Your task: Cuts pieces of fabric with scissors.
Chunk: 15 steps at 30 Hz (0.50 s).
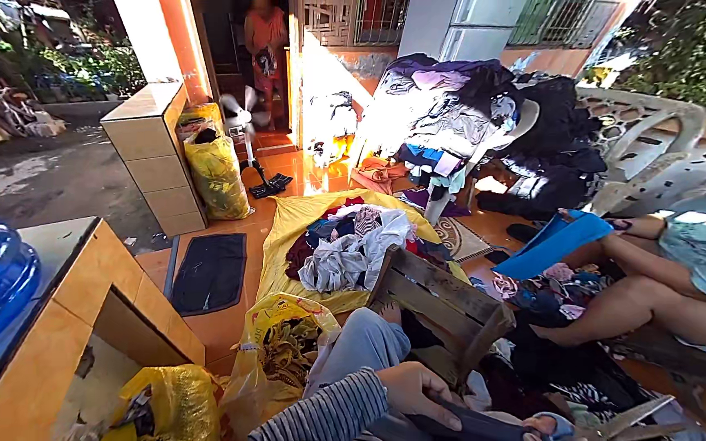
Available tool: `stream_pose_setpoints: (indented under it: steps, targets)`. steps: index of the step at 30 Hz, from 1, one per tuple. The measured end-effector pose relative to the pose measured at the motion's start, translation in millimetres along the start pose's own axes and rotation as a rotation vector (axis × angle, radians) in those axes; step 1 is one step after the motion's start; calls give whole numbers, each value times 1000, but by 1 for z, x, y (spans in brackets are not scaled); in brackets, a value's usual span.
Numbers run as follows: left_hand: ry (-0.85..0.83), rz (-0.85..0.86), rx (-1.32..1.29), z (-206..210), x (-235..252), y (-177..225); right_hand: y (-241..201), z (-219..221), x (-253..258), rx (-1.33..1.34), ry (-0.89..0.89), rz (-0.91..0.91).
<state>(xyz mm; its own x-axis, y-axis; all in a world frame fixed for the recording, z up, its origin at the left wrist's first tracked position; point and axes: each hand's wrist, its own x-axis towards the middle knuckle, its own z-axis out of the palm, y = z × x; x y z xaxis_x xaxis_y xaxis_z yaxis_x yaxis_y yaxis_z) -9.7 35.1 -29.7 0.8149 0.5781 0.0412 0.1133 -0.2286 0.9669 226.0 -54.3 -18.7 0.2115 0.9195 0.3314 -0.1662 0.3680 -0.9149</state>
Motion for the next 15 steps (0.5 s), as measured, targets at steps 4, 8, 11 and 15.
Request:
stream_pose_setpoints:
  steps: [4,8,11,15]
  targets:
    - [100,127,-126,-13,-6,-17,-1,-10,-3,2,-18,-3]
    - [220,355,-290,-14,-1,-4,3,7,-11,-4,35,40]
    - [324,435,-285,-12,-1,22,2,22,-13,32,-43,22]
    - [393,460,-137,-20,-8,53,0,22,-12,7,-415,2]
